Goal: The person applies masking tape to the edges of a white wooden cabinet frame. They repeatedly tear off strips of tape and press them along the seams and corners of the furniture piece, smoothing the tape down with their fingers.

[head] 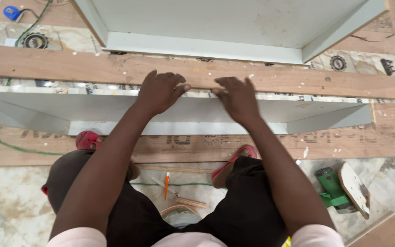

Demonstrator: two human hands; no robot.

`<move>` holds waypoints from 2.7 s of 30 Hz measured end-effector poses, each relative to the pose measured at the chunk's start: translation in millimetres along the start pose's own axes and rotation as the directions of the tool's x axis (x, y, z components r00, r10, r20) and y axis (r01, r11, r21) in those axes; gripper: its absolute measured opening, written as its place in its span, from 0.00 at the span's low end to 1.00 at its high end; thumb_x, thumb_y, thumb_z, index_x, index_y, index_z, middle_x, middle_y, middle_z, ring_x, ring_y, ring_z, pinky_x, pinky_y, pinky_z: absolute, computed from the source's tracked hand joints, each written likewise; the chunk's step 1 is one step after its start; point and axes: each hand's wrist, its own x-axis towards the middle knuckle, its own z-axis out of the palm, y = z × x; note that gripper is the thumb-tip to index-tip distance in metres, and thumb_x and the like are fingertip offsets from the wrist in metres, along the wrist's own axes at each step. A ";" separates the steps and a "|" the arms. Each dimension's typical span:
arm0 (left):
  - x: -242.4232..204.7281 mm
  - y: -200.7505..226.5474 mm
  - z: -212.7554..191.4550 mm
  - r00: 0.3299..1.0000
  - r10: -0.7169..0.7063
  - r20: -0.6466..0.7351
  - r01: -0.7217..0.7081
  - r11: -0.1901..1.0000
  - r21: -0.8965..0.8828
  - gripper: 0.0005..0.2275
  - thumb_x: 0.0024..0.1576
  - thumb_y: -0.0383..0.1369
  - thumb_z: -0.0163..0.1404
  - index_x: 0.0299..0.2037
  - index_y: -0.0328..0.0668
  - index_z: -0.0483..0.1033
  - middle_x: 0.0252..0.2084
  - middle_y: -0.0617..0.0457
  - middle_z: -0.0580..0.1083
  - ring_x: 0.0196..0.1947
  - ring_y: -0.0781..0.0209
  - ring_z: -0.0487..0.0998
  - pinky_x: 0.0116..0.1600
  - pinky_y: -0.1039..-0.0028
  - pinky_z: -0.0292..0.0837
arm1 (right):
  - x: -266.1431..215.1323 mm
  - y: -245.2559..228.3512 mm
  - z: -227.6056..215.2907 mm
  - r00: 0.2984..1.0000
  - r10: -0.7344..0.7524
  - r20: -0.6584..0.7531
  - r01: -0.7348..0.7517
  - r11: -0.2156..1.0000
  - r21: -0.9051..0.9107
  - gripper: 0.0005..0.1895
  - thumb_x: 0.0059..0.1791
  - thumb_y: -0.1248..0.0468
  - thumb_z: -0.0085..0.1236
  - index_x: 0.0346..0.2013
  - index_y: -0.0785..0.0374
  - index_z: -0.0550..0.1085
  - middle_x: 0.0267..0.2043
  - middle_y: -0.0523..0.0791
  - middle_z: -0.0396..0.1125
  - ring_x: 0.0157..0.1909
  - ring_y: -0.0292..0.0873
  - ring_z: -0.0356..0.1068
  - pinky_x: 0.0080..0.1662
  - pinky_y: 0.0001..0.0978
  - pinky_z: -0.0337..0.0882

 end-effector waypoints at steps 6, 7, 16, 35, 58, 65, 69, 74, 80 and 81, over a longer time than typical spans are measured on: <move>19.2 -2.6 -0.1 0.904 -0.177 0.390 0.221 0.973 -0.072 0.25 0.62 0.58 0.42 0.41 0.47 0.82 0.39 0.47 0.80 0.44 0.46 0.80 0.50 0.53 0.73 | 15.1 -24.3 8.5 0.945 0.264 0.194 -0.266 0.964 -0.015 0.26 0.52 0.41 0.51 0.58 0.50 0.73 0.57 0.42 0.71 0.63 0.45 0.67 0.71 0.67 0.36; 18.9 -5.6 -3.3 0.913 -0.143 0.381 0.194 0.976 -0.100 0.25 0.62 0.59 0.43 0.40 0.45 0.82 0.38 0.46 0.81 0.43 0.45 0.81 0.49 0.54 0.73 | 17.9 -25.4 4.9 0.924 0.308 0.226 -0.311 0.950 -0.023 0.27 0.51 0.40 0.51 0.58 0.49 0.72 0.58 0.42 0.71 0.64 0.45 0.66 0.71 0.68 0.34; 11.3 -2.8 -12.3 0.881 -0.230 0.413 0.301 0.947 -0.114 0.24 0.58 0.58 0.46 0.45 0.49 0.83 0.38 0.48 0.81 0.43 0.47 0.81 0.49 0.55 0.73 | 14.8 5.0 0.7 0.919 0.355 0.174 -0.355 0.934 -0.032 0.42 0.41 0.34 0.62 0.66 0.43 0.66 0.70 0.44 0.60 0.77 0.49 0.47 0.71 0.68 0.31; 18.4 -11.5 -3.9 0.870 -0.193 0.454 0.296 0.941 -0.166 0.26 0.59 0.60 0.45 0.42 0.46 0.83 0.33 0.48 0.80 0.39 0.50 0.81 0.47 0.57 0.74 | -5.9 48.8 -23.4 0.989 0.149 0.020 -0.150 0.970 0.193 0.12 0.49 0.49 0.64 0.37 0.53 0.81 0.42 0.41 0.77 0.48 0.44 0.75 0.72 0.68 0.37; 35.7 62.9 22.1 0.977 0.134 0.166 -0.132 0.991 -0.022 0.20 0.55 0.53 0.54 0.45 0.46 0.80 0.38 0.48 0.79 0.39 0.48 0.80 0.42 0.53 0.73 | -24.4 47.6 8.6 0.981 -0.165 -0.101 0.147 0.976 -0.160 0.23 0.45 0.44 0.66 0.44 0.57 0.79 0.44 0.45 0.72 0.53 0.48 0.70 0.68 0.59 0.48; 48.9 78.3 45.8 0.971 0.145 0.190 -0.174 0.974 0.146 0.17 0.54 0.47 0.60 0.44 0.44 0.79 0.40 0.49 0.78 0.44 0.49 0.80 0.45 0.57 0.75 | -20.4 37.9 22.7 0.998 -0.033 -0.059 0.016 0.962 -0.274 0.21 0.47 0.47 0.67 0.46 0.55 0.76 0.45 0.43 0.70 0.55 0.47 0.70 0.72 0.63 0.48; 47.4 80.6 47.2 0.971 0.153 0.185 -0.185 0.968 0.171 0.17 0.50 0.44 0.61 0.43 0.43 0.79 0.41 0.48 0.77 0.46 0.49 0.79 0.45 0.57 0.76 | -20.8 28.4 5.8 0.996 -0.086 -0.015 0.077 0.947 -0.312 0.28 0.40 0.48 0.69 0.52 0.54 0.74 0.50 0.44 0.70 0.61 0.47 0.66 0.70 0.66 0.45; 48.6 79.8 43.5 0.964 0.087 0.249 -0.128 0.980 0.154 0.16 0.52 0.45 0.60 0.43 0.46 0.80 0.43 0.50 0.78 0.49 0.50 0.78 0.48 0.55 0.75 | -44.0 67.1 -39.2 0.895 -0.095 -0.437 0.034 0.989 -0.146 0.28 0.49 0.54 0.66 0.61 0.59 0.69 0.60 0.50 0.67 0.68 0.51 0.61 0.71 0.61 0.48; 53.1 86.4 37.0 0.944 0.024 0.328 -0.087 0.980 0.179 0.16 0.52 0.47 0.59 0.44 0.47 0.82 0.44 0.52 0.78 0.49 0.50 0.78 0.49 0.54 0.75 | -98.4 178.1 -62.4 0.659 0.440 -0.609 -0.559 0.829 -0.006 0.23 0.53 0.74 0.50 0.64 0.62 0.68 0.64 0.53 0.66 0.67 0.56 0.62 0.67 0.47 0.62; 52.9 87.0 36.1 0.942 0.029 0.334 -0.097 0.977 0.188 0.16 0.52 0.47 0.59 0.43 0.47 0.82 0.44 0.52 0.78 0.49 0.50 0.78 0.48 0.54 0.75 | -110.3 199.1 -62.6 0.635 0.452 -0.626 -0.593 0.805 -0.019 0.25 0.51 0.74 0.50 0.64 0.63 0.68 0.64 0.55 0.64 0.67 0.58 0.61 0.65 0.49 0.61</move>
